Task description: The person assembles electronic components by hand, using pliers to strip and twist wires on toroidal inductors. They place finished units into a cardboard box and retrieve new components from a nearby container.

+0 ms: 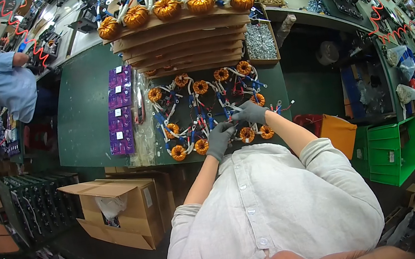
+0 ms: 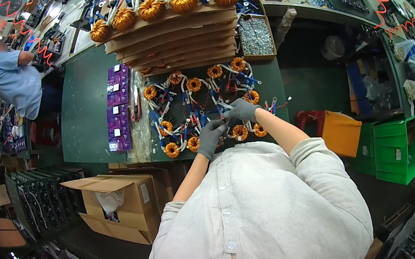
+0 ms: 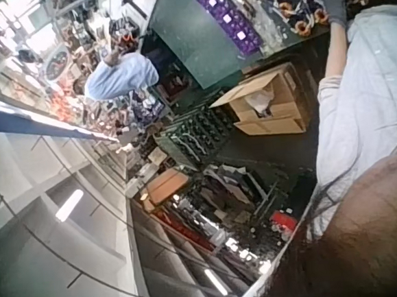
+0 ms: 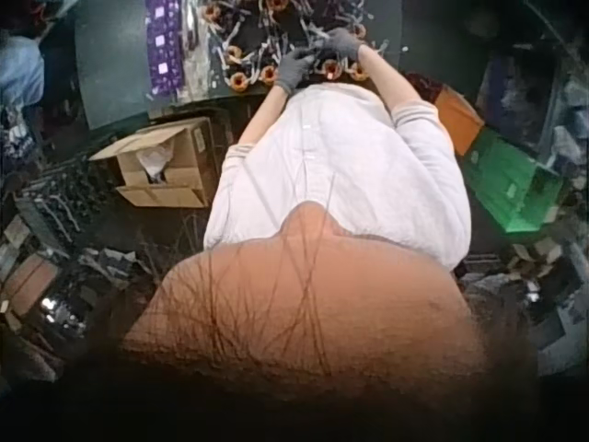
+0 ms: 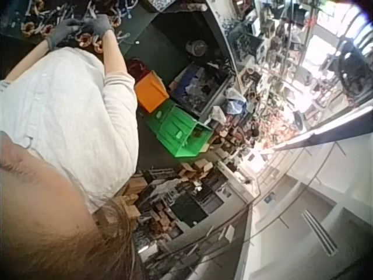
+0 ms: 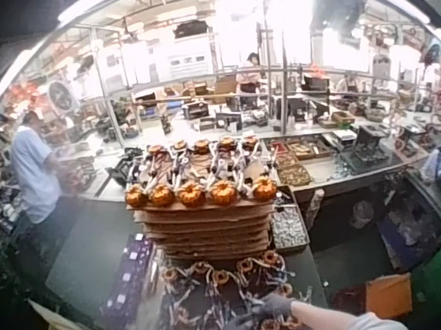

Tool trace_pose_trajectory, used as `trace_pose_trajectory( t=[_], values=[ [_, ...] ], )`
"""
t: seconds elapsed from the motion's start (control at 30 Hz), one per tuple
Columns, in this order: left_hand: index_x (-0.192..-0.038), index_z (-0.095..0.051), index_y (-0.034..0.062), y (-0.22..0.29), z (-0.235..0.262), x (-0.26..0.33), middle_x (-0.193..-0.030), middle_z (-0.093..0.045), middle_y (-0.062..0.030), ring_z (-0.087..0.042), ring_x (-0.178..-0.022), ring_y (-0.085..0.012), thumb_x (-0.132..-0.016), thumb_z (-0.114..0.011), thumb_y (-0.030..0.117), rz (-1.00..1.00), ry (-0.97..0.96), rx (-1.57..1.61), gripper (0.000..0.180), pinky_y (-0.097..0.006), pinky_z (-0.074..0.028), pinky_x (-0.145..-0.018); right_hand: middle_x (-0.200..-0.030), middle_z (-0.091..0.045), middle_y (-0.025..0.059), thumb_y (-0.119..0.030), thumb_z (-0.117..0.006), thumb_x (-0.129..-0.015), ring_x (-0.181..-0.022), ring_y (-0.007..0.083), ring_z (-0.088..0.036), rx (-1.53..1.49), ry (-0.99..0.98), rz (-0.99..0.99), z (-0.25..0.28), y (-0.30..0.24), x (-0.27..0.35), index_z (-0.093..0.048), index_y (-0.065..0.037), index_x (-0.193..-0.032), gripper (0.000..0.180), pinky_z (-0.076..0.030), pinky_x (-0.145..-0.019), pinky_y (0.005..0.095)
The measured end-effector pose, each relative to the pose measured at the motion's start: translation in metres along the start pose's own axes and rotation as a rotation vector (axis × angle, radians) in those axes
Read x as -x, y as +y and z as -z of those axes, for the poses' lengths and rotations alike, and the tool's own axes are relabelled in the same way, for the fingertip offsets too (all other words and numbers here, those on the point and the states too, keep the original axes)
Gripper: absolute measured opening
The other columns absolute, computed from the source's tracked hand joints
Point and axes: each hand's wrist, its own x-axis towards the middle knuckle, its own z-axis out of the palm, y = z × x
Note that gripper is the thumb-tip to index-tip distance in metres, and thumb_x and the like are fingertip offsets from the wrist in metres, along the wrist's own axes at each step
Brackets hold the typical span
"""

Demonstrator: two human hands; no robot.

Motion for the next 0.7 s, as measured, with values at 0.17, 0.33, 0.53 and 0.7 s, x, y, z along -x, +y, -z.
trace_pose_trajectory(
  t=[0.17, 0.33, 0.53, 0.7],
  values=[
    [-0.099, -0.063, 0.0081, -0.009, 0.001, -0.006, -0.086, -0.064, 0.0006, -0.058, -0.069, -0.0063, -0.087, -0.061, 0.022, 0.013, 0.028, 0.009, 0.019, -0.022, -0.046, -0.045, -0.069, -0.059, 0.0015, -0.031, -0.066, -0.084, -0.059, 0.0085, -0.048, -0.005, -0.071, -0.032, 0.005, -0.008, 0.007, -0.069, -0.004, -0.091, 0.028, -0.04, -0.054, 0.026],
    [-0.098, -0.061, 0.0085, -0.014, 0.001, -0.008, -0.085, -0.064, 0.0008, -0.057, -0.067, -0.0066, -0.088, -0.06, 0.023, -0.022, 0.016, -0.004, 0.018, -0.022, -0.046, -0.046, -0.069, -0.06, 0.0012, -0.026, -0.056, -0.091, -0.049, 0.0059, -0.046, -0.187, -0.085, -0.025, 0.006, -0.003, 0.013, -0.062, -0.005, -0.098, 0.022, -0.036, -0.045, 0.0208],
    [-0.099, -0.06, 0.0087, -0.011, 0.001, -0.008, -0.084, -0.063, 0.0007, -0.057, -0.067, -0.0073, -0.089, -0.058, 0.025, 0.02, 0.009, -0.056, 0.02, -0.023, -0.046, -0.047, -0.067, -0.059, 0.0006, -0.021, -0.05, -0.094, -0.047, 0.006, -0.045, -0.149, -0.049, -0.054, 0.002, -0.007, 0.009, -0.06, -0.005, -0.101, 0.02, -0.035, -0.043, 0.0209],
    [-0.1, -0.06, 0.0082, -0.013, 0.002, -0.009, -0.084, -0.063, 0.0004, -0.057, -0.067, -0.0076, -0.089, -0.058, 0.026, 0.007, 0.0, -0.038, 0.021, -0.023, -0.047, -0.048, -0.064, -0.056, -0.0006, -0.022, -0.052, -0.093, -0.048, 0.0065, -0.043, -0.145, -0.019, -0.028, -0.003, -0.011, 0.005, -0.061, -0.005, -0.096, 0.019, -0.034, -0.044, 0.0216]
  ],
)
